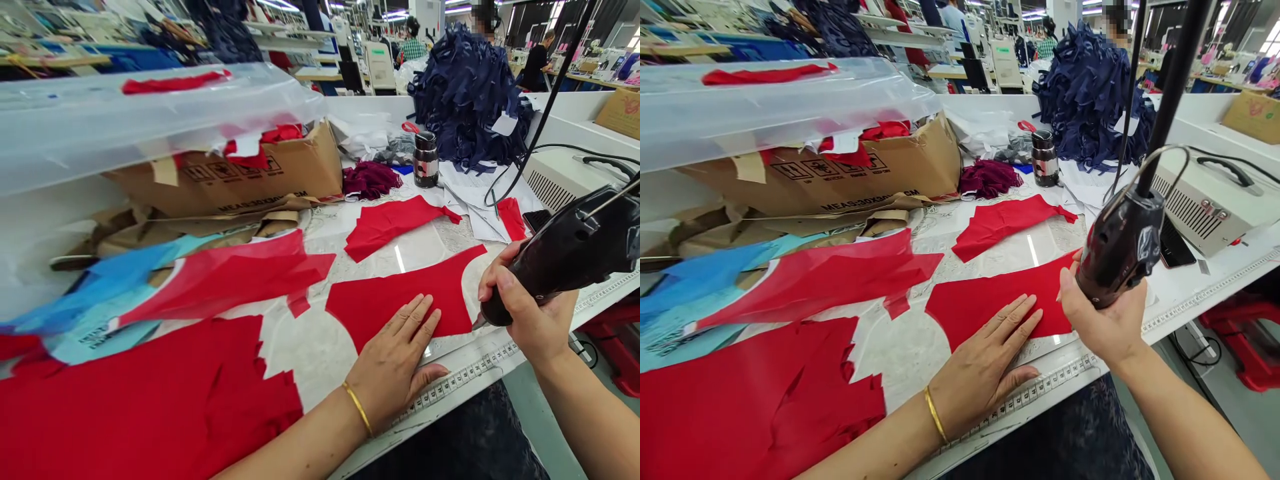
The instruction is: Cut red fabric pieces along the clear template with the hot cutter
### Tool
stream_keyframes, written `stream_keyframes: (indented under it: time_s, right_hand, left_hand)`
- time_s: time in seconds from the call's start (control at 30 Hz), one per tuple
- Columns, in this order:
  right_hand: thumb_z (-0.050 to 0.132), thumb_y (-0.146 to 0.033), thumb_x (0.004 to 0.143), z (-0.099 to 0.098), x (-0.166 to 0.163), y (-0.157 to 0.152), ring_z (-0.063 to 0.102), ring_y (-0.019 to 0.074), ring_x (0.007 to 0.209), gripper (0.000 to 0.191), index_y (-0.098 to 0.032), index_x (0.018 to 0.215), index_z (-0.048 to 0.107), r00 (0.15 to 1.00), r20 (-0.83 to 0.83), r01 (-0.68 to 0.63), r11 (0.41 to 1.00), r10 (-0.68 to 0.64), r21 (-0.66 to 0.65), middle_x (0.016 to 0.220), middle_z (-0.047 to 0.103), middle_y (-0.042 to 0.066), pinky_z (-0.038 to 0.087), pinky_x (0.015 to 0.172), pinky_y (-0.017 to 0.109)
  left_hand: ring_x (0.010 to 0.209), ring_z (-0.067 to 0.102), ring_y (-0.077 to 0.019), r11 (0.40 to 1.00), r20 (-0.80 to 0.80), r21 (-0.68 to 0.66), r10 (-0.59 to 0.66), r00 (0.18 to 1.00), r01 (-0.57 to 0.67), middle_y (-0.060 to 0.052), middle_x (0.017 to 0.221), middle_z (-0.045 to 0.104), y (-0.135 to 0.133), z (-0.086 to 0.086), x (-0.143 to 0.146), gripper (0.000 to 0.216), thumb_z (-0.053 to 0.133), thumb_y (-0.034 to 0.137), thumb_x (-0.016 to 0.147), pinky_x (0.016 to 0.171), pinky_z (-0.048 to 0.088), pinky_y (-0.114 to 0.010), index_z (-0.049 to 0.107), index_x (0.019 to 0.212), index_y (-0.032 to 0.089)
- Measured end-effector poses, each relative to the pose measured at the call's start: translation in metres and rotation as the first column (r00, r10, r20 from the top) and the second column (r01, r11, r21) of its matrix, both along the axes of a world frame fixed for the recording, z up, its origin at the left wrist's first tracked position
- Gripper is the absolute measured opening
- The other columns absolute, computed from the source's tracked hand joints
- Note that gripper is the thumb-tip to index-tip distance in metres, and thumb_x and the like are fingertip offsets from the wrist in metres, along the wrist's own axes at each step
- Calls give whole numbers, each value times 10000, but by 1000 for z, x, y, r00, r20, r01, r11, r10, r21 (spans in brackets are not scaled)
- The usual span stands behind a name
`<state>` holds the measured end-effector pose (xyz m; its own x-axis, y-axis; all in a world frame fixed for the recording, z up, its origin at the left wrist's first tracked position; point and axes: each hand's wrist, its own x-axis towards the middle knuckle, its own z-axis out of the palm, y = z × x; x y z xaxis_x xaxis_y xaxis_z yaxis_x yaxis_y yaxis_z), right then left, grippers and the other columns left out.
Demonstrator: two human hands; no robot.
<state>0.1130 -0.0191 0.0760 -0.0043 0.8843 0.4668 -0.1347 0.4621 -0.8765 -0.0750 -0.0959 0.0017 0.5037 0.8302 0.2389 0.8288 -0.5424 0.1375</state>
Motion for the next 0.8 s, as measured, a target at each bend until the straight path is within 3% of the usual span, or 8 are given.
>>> stream_keyframes:
  time_s: [0.2, 0.3, 0.43, 0.57, 0.8]
  right_hand:
    - [737, -356, 856, 7, 3, 1, 592, 134, 488, 221, -231, 988, 612, 997, -57, -45, 998, 47, 34, 603, 622, -60, 487, 480, 278]
    - [739, -370, 854, 11, 2, 0, 596, 134, 493, 229, -231, 986, 613, 996, -75, -50, 997, 54, 59, 597, 610, -59, 488, 482, 274]
    - [719, -345, 870, 8, -12, -7, 601, 134, 507, 201, -234, 999, 612, 992, -65, -106, 992, 110, 62, 608, 607, -60, 496, 507, 288]
    - [717, -309, 860, 5, -40, -20, 593, 129, 486, 203, -232, 1002, 595, 979, -101, -175, 984, 178, 39, 608, 606, -64, 482, 464, 269]
    - [718, -253, 825, 4, -89, -37, 572, 114, 463, 199, -226, 965, 579, 964, -144, -222, 975, 223, 26, 617, 609, -66, 483, 447, 254]
  left_hand:
    - [1483, 404, -283, 995, -2, 94, 20, 1000, -20, -152, 1583, 455, -23, 31, -20, 518, 430, 252, 1055, 1167, 458, -434, 392, 1555, 126]
    - [1465, 436, -226, 995, -20, 99, 5, 1000, -3, -76, 1594, 452, -38, 39, -52, 648, 369, 39, 962, 1173, 453, -384, 346, 1590, 196]
    - [1478, 412, -206, 995, -78, 87, 51, 996, -44, -67, 1574, 481, -44, 28, -86, 839, 314, -115, 785, 1198, 415, -386, 402, 1560, 197]
    - [1467, 431, -222, 995, -110, 87, 66, 992, -57, -124, 1520, 541, -38, 11, -93, 692, 324, -106, 816, 1190, 427, -412, 532, 1438, 117]
    - [1460, 441, -241, 996, -13, 47, 71, 997, -70, -143, 1502, 557, -31, -7, -88, 597, 382, -52, 860, 1166, 461, -446, 544, 1408, 119]
